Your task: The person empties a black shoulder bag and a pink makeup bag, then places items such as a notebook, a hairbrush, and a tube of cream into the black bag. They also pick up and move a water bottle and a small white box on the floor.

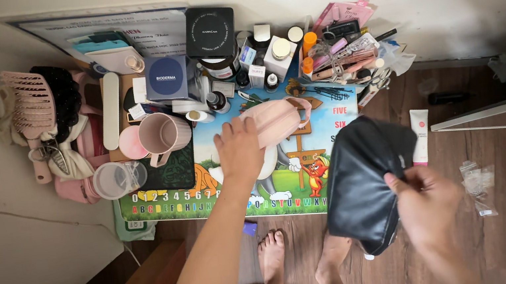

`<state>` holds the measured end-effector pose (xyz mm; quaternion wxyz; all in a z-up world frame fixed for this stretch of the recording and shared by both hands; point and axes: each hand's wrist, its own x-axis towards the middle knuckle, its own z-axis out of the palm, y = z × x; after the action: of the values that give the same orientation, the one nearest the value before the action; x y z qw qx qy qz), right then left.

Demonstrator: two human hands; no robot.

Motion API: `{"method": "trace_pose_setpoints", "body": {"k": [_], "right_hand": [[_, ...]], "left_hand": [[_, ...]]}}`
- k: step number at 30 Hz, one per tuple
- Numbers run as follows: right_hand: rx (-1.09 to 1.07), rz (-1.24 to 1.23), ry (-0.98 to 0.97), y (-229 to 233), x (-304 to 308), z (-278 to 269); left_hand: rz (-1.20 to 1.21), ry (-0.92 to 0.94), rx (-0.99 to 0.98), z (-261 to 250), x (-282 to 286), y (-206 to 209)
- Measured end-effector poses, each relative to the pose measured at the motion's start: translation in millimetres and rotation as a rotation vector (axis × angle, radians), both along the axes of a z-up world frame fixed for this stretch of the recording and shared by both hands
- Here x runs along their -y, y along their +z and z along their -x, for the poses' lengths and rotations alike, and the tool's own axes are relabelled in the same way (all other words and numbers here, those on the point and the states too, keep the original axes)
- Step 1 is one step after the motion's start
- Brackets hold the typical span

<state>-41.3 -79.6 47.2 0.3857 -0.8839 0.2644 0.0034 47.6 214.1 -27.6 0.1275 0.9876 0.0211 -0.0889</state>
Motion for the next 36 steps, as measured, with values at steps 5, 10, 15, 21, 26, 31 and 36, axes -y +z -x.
{"method": "trace_pose_setpoints", "body": {"k": [5,10,15,21,26,31,36], "right_hand": [[-0.027,-0.05,-0.088,6,19,-8],[-0.264,0.093,-0.052,2,8,-15],[-0.16,0.259,0.154,-25,-11,-40],[-0.103,0.366,0.296,-60,-39,-84],[-0.089,0.368,0.389,-64,-52,-103],[-0.082,0.252,0.353,-73,-59,-90],[-0.101,0.577,0.34,-73,-60,-68]], "left_hand": [[0.111,-0.046,-0.018,5,-7,-4],[0.118,-0.156,0.052,1,-10,6],[0.229,-0.09,0.078,5,3,14],[0.499,0.07,0.21,49,76,21],[0.505,0.163,0.061,49,87,20],[0.35,0.38,-0.22,47,65,17],[0.619,0.628,-0.381,39,68,8]]}}
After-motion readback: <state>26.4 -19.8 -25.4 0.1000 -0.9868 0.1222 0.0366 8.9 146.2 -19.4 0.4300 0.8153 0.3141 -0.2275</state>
